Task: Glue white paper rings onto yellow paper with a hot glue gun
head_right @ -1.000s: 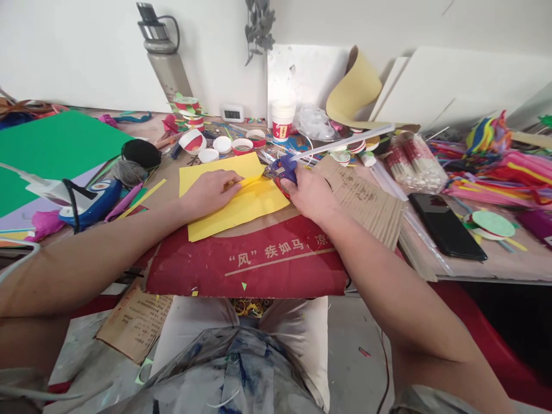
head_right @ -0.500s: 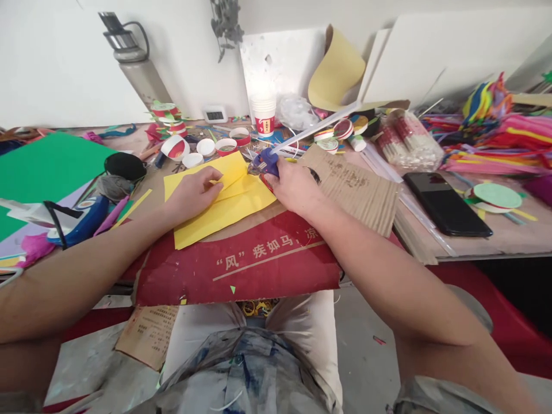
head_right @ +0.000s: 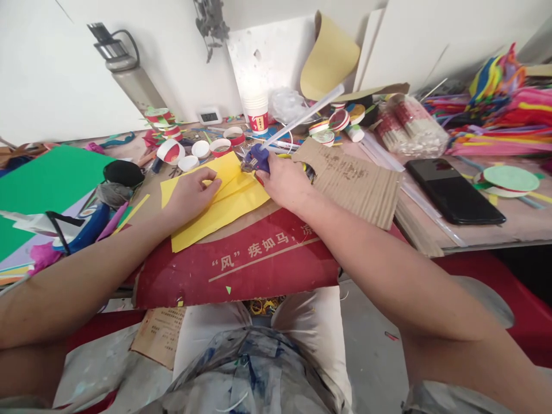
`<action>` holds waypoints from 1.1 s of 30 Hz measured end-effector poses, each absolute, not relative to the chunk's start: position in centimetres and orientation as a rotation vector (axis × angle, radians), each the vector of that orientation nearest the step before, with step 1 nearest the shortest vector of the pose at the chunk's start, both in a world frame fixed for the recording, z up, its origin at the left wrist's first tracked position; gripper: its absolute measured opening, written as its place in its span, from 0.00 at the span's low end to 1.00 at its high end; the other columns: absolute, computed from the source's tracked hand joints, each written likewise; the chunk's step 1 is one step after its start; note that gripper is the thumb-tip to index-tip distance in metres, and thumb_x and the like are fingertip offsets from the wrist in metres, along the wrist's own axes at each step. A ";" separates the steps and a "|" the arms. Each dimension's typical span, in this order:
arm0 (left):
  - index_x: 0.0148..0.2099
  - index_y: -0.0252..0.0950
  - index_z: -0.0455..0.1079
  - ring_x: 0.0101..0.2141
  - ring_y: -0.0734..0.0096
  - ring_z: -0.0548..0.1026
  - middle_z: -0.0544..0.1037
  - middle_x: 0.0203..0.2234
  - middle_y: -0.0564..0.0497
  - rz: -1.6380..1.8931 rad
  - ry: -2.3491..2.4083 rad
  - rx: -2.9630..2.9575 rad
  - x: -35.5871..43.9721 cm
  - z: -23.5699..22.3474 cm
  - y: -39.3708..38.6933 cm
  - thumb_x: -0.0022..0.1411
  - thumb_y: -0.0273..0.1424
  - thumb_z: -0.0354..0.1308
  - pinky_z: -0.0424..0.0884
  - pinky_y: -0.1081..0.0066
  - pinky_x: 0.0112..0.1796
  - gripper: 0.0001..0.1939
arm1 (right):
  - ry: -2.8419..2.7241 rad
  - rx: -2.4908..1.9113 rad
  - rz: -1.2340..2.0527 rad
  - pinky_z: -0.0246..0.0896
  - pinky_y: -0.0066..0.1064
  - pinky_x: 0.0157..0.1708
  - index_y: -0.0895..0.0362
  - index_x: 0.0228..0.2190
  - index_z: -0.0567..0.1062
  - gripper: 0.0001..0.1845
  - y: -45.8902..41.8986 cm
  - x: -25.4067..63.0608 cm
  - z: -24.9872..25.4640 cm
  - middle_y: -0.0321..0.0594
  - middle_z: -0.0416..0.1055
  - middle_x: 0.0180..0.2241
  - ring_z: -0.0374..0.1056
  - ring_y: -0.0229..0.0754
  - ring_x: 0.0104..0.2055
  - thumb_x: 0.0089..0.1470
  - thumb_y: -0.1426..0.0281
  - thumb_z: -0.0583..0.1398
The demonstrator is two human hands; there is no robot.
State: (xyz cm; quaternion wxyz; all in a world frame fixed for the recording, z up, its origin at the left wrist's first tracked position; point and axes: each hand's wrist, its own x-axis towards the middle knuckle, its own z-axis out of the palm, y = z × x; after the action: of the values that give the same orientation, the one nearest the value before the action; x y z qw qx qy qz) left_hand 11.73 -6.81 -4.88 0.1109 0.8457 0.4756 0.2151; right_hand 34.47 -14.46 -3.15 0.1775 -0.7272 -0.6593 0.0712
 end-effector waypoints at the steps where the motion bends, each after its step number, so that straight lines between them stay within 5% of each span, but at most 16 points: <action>1: 0.41 0.38 0.72 0.40 0.59 0.80 0.85 0.44 0.44 0.663 1.406 2.445 11.7 -4.9 -6.7 0.70 0.33 0.55 0.74 0.60 0.47 0.07 | -1.873 -2.038 0.189 0.68 0.50 0.56 0.61 0.62 0.73 0.22 -14.3 34.5 -3.3 0.58 0.81 0.55 0.77 0.61 0.57 0.73 0.65 0.55; 10: 0.38 0.39 0.69 0.40 0.63 0.77 0.84 0.41 0.47 0.750 1.365 2.375 11.5 -5.3 -6.3 0.67 0.31 0.57 0.72 0.65 0.43 0.03 | -1.838 -1.995 0.153 0.70 0.50 0.53 0.56 0.57 0.76 0.19 -14.1 35.5 -3.7 0.53 0.83 0.50 0.78 0.62 0.54 0.71 0.63 0.57; 33: 0.37 0.40 0.67 0.40 0.62 0.76 0.83 0.40 0.47 0.779 1.335 2.358 11.3 -5.5 -5.9 0.66 0.33 0.56 0.72 0.64 0.42 0.04 | -1.858 -2.018 0.168 0.68 0.53 0.56 0.59 0.58 0.75 0.20 -13.6 34.3 -3.1 0.58 0.81 0.53 0.77 0.64 0.56 0.70 0.64 0.56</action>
State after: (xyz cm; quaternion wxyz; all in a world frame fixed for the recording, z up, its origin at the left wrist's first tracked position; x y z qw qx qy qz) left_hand 11.28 -5.91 -5.50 0.1603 0.8256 0.4673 0.2726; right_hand 34.33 -13.57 -3.12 0.1952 -0.7201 -0.6631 0.0601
